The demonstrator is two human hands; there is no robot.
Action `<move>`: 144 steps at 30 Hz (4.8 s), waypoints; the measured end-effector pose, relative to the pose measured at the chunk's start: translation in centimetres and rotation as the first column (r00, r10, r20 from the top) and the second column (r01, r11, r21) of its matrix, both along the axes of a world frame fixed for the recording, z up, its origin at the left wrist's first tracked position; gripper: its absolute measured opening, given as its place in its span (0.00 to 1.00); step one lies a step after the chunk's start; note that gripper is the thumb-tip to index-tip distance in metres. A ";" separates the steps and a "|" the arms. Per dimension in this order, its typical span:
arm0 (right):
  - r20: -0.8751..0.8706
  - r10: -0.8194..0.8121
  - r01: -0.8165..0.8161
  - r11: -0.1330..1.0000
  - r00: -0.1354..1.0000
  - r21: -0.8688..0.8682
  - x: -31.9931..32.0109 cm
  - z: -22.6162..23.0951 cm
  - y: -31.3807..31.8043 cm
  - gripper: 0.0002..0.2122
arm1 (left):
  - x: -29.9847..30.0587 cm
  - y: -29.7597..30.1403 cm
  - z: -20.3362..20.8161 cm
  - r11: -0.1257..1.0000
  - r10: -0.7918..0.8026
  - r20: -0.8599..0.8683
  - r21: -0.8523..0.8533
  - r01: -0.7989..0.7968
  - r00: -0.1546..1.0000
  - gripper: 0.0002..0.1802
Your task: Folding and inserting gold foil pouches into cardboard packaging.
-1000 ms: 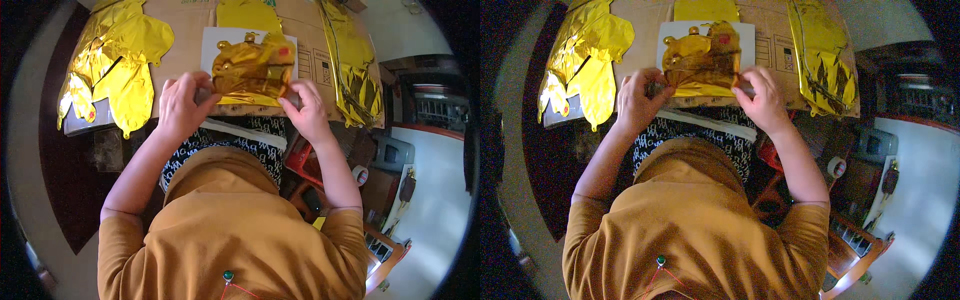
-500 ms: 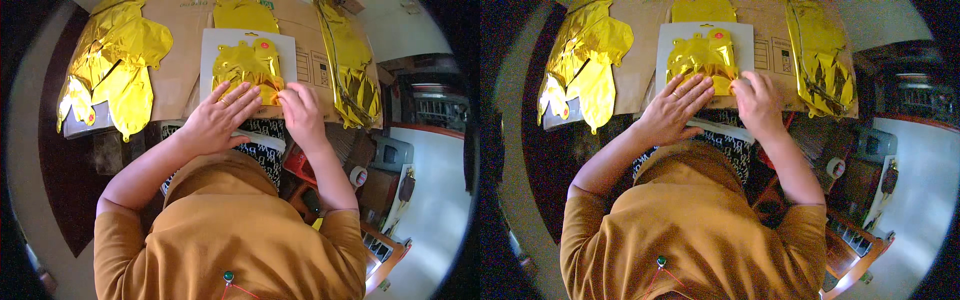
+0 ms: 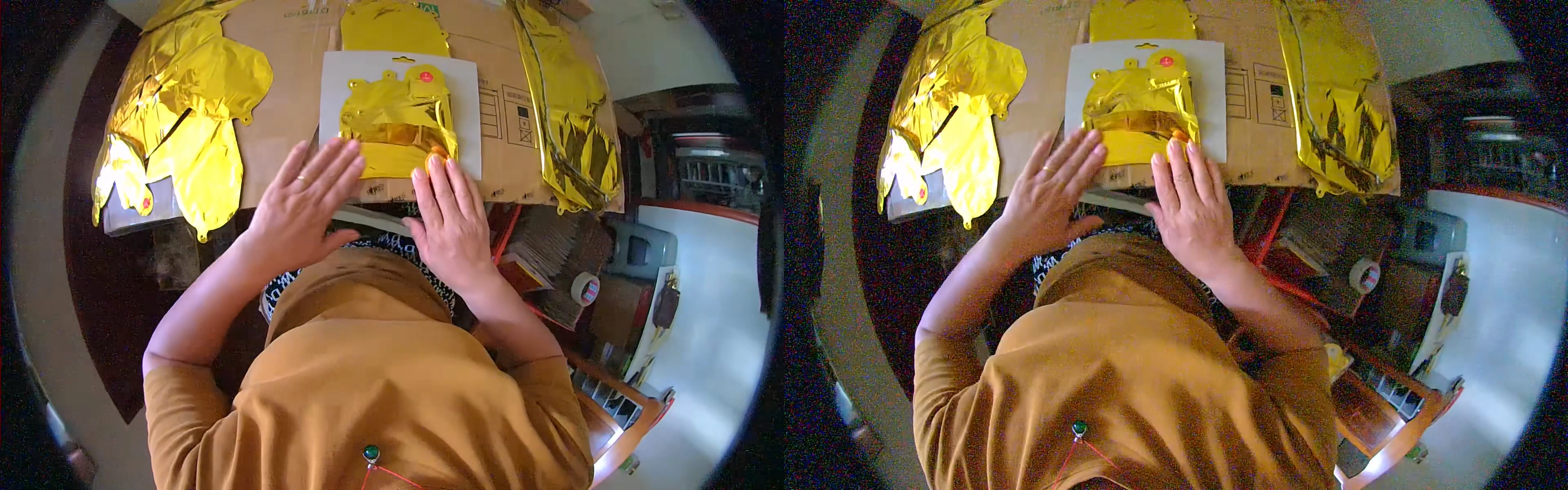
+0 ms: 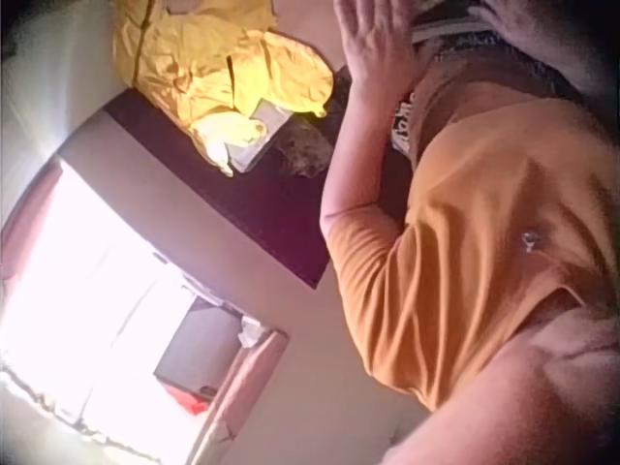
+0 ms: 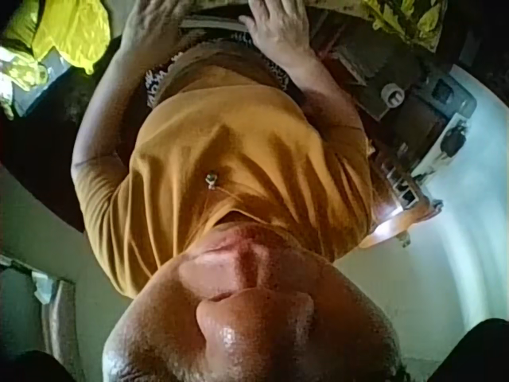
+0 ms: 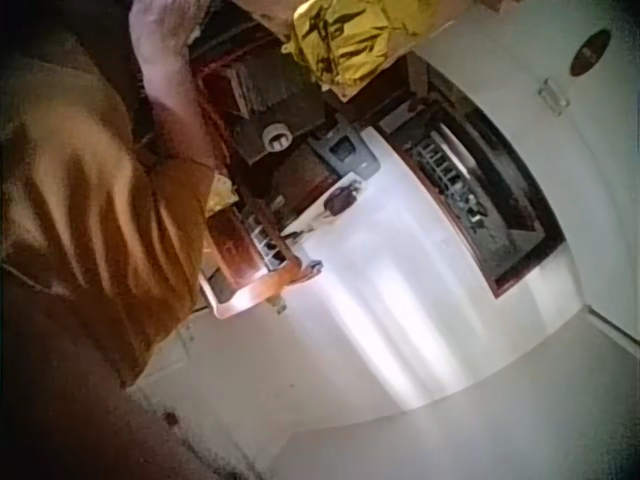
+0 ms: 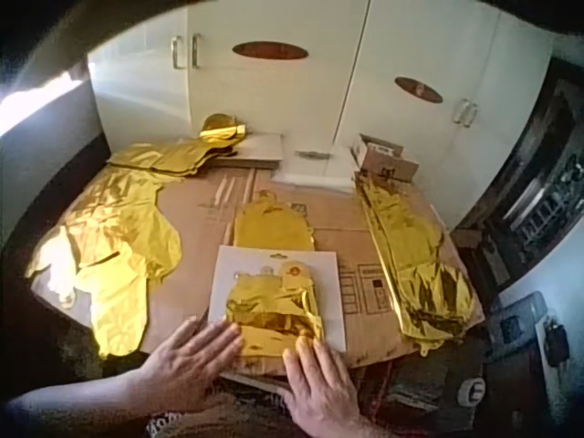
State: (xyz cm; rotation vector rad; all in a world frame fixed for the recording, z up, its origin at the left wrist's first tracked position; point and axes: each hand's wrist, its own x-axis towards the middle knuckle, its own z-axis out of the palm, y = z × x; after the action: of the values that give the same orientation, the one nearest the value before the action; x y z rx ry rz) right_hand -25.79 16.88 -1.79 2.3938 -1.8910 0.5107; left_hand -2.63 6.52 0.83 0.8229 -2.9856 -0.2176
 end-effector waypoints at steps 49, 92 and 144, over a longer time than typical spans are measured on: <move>0.838 -0.272 -0.397 0.783 0.473 0.479 -12.7 6.1 -17.3 0.13 | -2.8 3.1 -0.2 0.843 -0.539 -0.578 -0.372 0.390 0.613 0.24; 0.466 -0.589 0.089 0.677 0.660 0.730 -15.6 4.9 -24.3 0.09 | -8.6 -2.2 -1.6 1.000 -0.024 -0.384 0.000 0.025 0.923 0.37; 0.544 0.034 -0.162 0.968 0.838 0.190 -11.9 7.4 -13.1 0.12 | -8.9 -2.4 -1.4 0.998 -0.034 -0.422 0.027 0.050 0.906 0.37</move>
State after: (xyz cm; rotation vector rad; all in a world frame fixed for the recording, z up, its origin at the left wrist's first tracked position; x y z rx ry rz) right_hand -37.70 3.75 5.61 2.7184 -2.1302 1.1424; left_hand -11.49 4.09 -0.53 0.6179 -2.5976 -0.3977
